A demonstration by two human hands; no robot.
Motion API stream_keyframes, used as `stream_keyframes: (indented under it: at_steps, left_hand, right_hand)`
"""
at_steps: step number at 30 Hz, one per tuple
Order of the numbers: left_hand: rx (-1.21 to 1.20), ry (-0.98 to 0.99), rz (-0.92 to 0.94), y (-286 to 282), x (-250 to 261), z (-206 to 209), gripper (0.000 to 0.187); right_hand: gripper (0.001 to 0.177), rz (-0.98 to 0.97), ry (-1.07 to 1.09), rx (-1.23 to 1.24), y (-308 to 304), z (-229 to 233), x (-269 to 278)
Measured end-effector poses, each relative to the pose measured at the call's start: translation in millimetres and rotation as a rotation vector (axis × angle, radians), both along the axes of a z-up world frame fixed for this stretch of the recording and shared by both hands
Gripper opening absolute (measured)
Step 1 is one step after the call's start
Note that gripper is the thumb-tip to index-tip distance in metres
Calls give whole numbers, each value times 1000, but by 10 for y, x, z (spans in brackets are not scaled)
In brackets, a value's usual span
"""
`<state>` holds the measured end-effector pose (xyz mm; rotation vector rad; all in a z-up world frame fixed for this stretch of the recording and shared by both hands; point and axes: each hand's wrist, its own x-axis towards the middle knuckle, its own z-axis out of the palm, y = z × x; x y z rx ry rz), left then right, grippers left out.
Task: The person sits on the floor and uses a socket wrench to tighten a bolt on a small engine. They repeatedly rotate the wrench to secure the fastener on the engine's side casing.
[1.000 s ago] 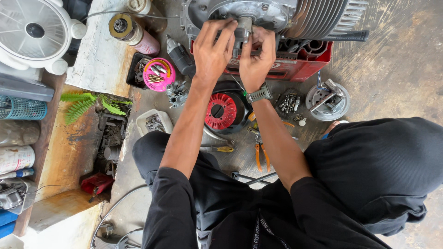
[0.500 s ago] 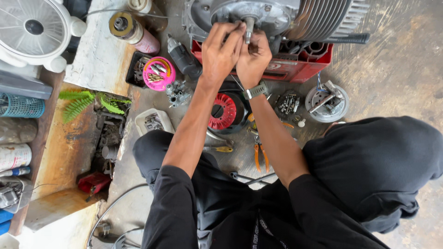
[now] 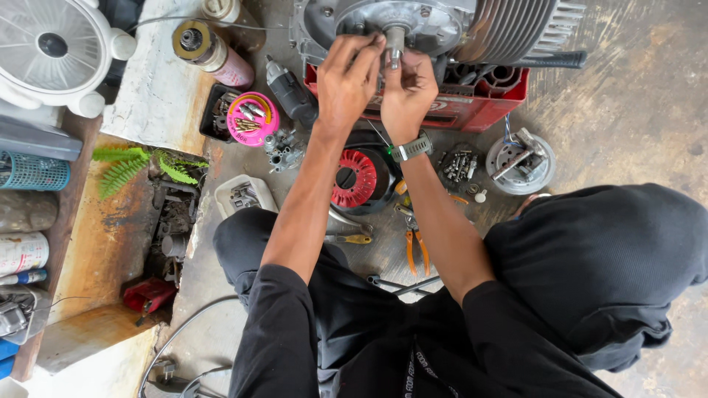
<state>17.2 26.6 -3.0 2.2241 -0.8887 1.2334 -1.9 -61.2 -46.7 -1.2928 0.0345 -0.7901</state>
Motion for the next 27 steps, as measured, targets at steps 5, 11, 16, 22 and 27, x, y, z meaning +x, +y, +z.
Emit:
stream_keyframes:
  at_steps: [5,11,16,22,27]
  left_hand:
    - [-8,-33,-14,-85,-76,192,5]
    - [22,11,22,-13,-2,1,7]
    - [20,-9,-7,-56,-81,167,9]
    - [-8,33,-33,19,-82,148,10]
    - [-3,-39,-45,-96,-125,284,6]
  right_hand:
    - [12,61,-27,55,45,-1,81]
    - [5,30,-24,38,-8,-11,28]
    - [15,31,-16,53,71,-18,69]
    - [7,9,-57,35,14,-57,76]
    - [12,88,3,72,62,-56,74]
